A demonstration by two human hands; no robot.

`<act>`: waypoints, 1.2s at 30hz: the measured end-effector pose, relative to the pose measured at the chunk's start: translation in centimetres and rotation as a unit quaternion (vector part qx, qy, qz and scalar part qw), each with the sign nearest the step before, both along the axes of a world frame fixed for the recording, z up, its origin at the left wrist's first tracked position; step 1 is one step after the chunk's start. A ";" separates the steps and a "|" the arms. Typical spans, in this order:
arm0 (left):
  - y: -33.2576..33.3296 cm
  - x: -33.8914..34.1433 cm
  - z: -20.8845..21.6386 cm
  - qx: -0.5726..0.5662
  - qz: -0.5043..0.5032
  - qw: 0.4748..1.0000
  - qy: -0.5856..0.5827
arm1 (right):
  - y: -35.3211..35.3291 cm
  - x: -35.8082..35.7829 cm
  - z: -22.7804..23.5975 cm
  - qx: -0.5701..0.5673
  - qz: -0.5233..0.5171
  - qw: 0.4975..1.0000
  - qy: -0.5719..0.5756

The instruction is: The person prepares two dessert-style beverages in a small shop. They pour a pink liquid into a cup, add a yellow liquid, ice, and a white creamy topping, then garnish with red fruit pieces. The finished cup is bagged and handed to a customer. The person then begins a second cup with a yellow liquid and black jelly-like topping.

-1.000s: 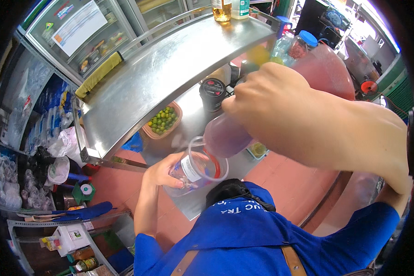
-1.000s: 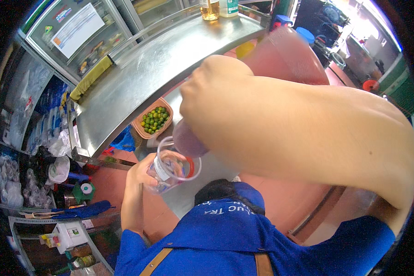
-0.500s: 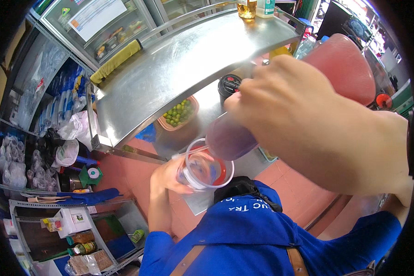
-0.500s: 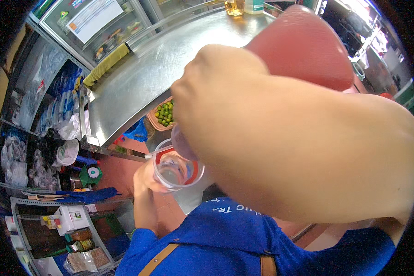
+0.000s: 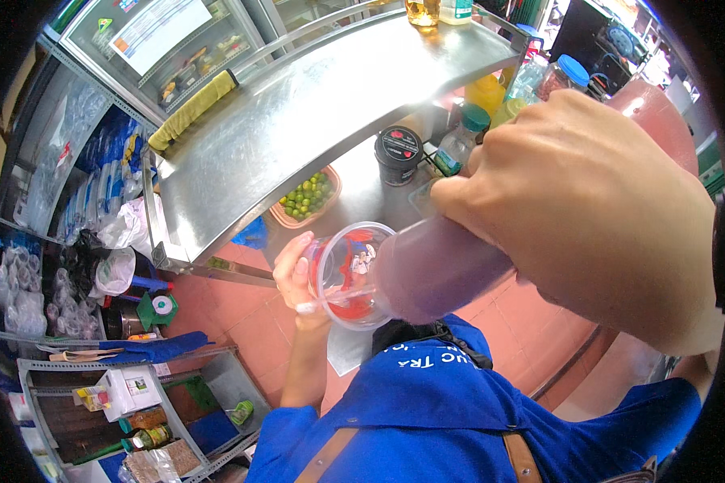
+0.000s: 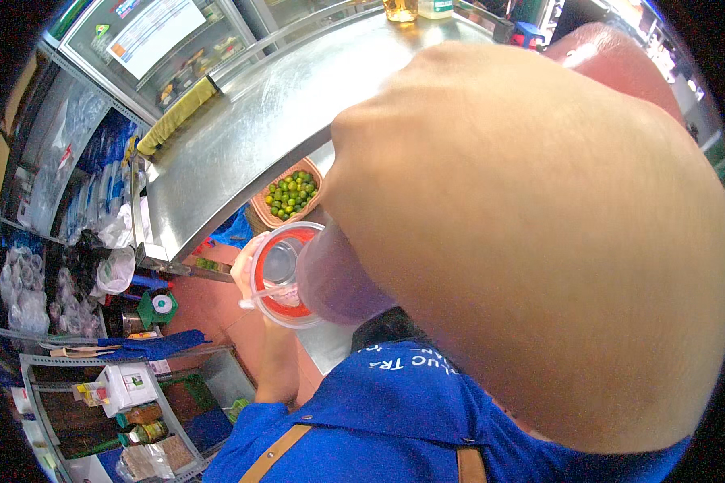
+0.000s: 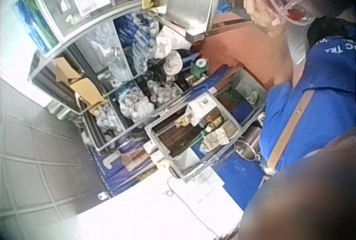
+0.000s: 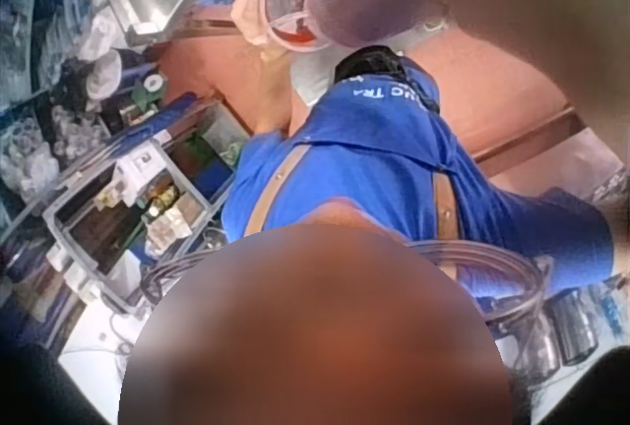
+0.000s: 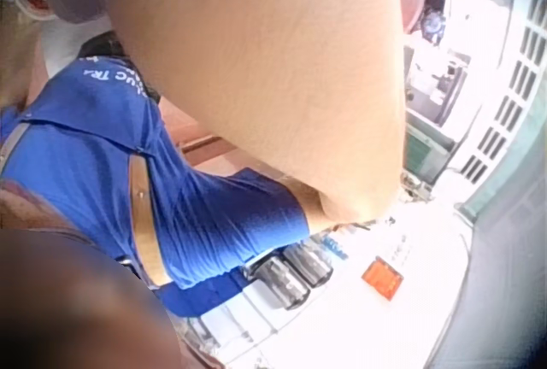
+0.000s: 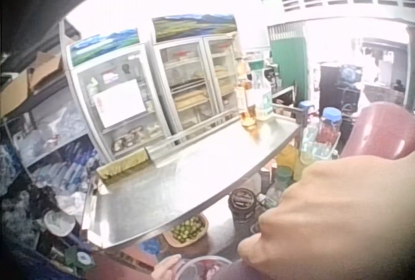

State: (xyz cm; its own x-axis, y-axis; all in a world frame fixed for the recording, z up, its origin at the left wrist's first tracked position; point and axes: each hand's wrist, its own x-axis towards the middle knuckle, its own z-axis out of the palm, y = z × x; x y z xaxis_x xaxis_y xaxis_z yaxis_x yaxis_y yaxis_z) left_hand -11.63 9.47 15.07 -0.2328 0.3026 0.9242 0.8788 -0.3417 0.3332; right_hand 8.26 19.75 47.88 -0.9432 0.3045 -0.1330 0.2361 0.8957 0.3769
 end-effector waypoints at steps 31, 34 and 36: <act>2.4 4.1 3.6 -0.109 0.024 0.993 -0.042 | 7.4 5.4 -2.9 -0.211 -0.050 0.972 0.093; 4.0 3.3 4.2 -0.081 0.060 0.993 0.055 | 9.0 7.1 -4.3 -0.287 -0.060 0.946 0.140; 4.5 2.2 4.1 -0.077 0.099 0.986 0.110 | 10.2 7.8 -5.1 -0.364 -0.088 0.911 0.172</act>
State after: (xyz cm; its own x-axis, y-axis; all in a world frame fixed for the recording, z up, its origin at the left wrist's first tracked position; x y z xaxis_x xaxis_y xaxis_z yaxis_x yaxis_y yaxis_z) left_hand -9.39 14.00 19.20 -0.0995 0.4115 0.9060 0.9801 -0.1168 0.1607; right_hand 16.09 29.91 42.79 -0.9120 0.4048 -0.0659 0.3927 0.8155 -0.4252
